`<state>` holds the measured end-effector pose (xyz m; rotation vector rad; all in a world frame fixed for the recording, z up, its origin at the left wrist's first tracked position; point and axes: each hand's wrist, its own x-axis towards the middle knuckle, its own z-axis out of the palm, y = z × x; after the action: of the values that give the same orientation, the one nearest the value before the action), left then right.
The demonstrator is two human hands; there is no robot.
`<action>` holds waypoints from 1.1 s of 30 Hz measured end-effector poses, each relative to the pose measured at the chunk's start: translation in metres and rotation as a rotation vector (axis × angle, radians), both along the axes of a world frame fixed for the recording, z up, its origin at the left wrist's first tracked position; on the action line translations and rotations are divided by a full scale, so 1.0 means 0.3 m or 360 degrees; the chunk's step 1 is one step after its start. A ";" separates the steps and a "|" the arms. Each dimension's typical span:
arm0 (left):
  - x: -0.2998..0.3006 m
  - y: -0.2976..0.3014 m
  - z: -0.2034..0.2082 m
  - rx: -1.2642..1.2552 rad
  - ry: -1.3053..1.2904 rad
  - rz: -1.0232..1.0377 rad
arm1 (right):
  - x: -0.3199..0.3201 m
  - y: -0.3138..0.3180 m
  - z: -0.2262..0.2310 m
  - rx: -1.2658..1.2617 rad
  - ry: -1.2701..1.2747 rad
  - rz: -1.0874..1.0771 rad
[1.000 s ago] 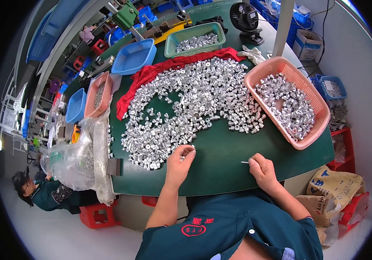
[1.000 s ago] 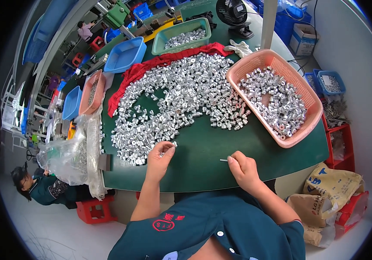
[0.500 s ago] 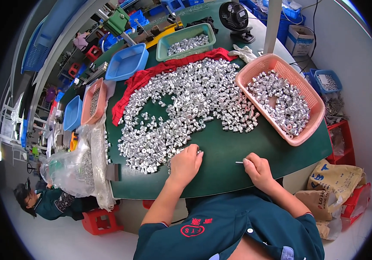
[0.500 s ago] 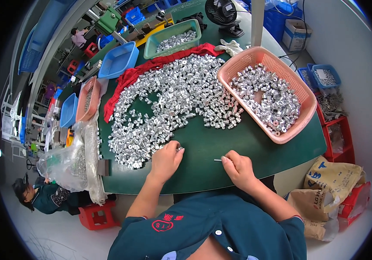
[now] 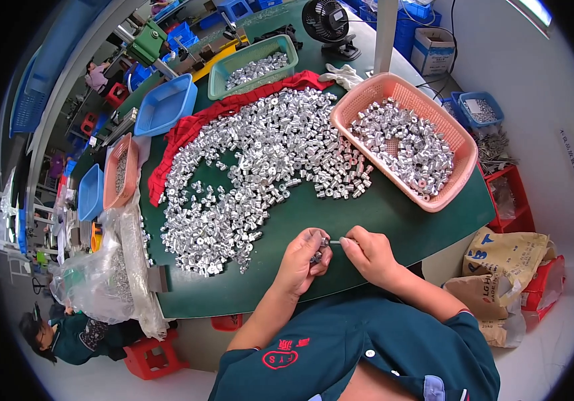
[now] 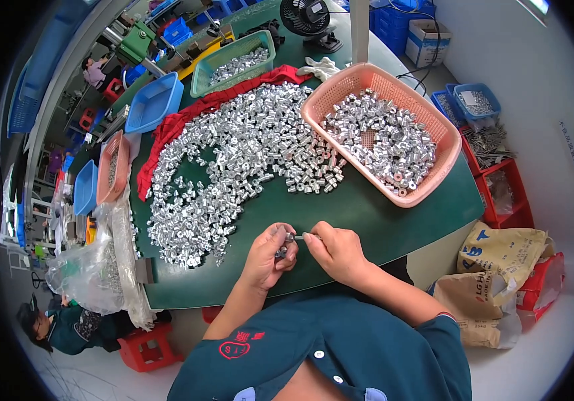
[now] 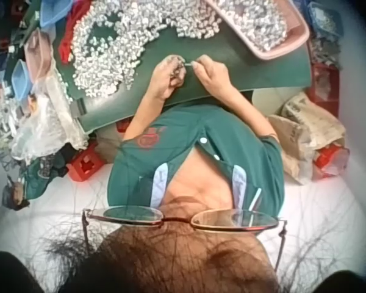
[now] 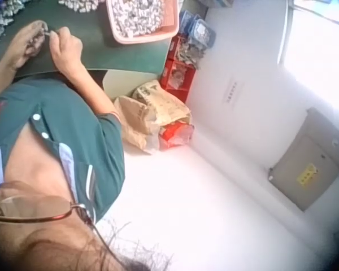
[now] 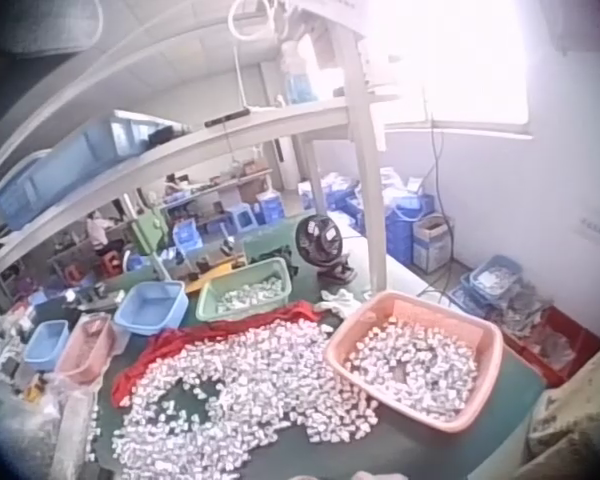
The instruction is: The person sorts small metal rings and components by hand, moving them from a pile into a plastic basket.
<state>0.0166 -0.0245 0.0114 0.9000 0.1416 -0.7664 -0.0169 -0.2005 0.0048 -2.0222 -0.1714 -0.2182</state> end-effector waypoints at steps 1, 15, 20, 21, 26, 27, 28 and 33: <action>-0.002 -0.003 0.001 0.0045 -0.0056 -0.0025 | 0.001 0.000 0.004 -0.0001 0.0001 -0.0003; -0.014 -0.017 -0.005 0.0145 -0.0233 -0.0058 | -0.010 -0.004 0.017 -0.0089 0.0108 0.0023; -0.017 -0.016 -0.005 0.0158 -0.0359 -0.0064 | -0.011 -0.007 0.031 -0.0049 0.0146 0.0023; -0.016 -0.011 -0.002 0.0185 -0.0399 -0.0091 | -0.011 -0.010 0.033 -0.0011 0.0166 0.0018; -0.025 -0.009 -0.002 0.0757 -0.1111 -0.0101 | -0.002 -0.026 0.037 0.0258 0.0449 0.0069; -0.023 -0.009 -0.004 0.0963 -0.1335 -0.0109 | -0.002 -0.027 0.038 0.0295 0.0477 0.0088; -0.022 -0.009 -0.005 0.1169 -0.1558 -0.0116 | -0.004 -0.025 0.039 0.0295 0.0478 0.0085; -0.039 -0.013 -0.024 0.0836 -0.1155 -0.0144 | -0.015 -0.013 0.042 -0.0008 0.0172 0.0166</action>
<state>0.0050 -0.0285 0.0042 1.6418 -0.3576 -0.4453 -0.0213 -0.2043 0.0173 -2.0180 -0.2091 -0.0428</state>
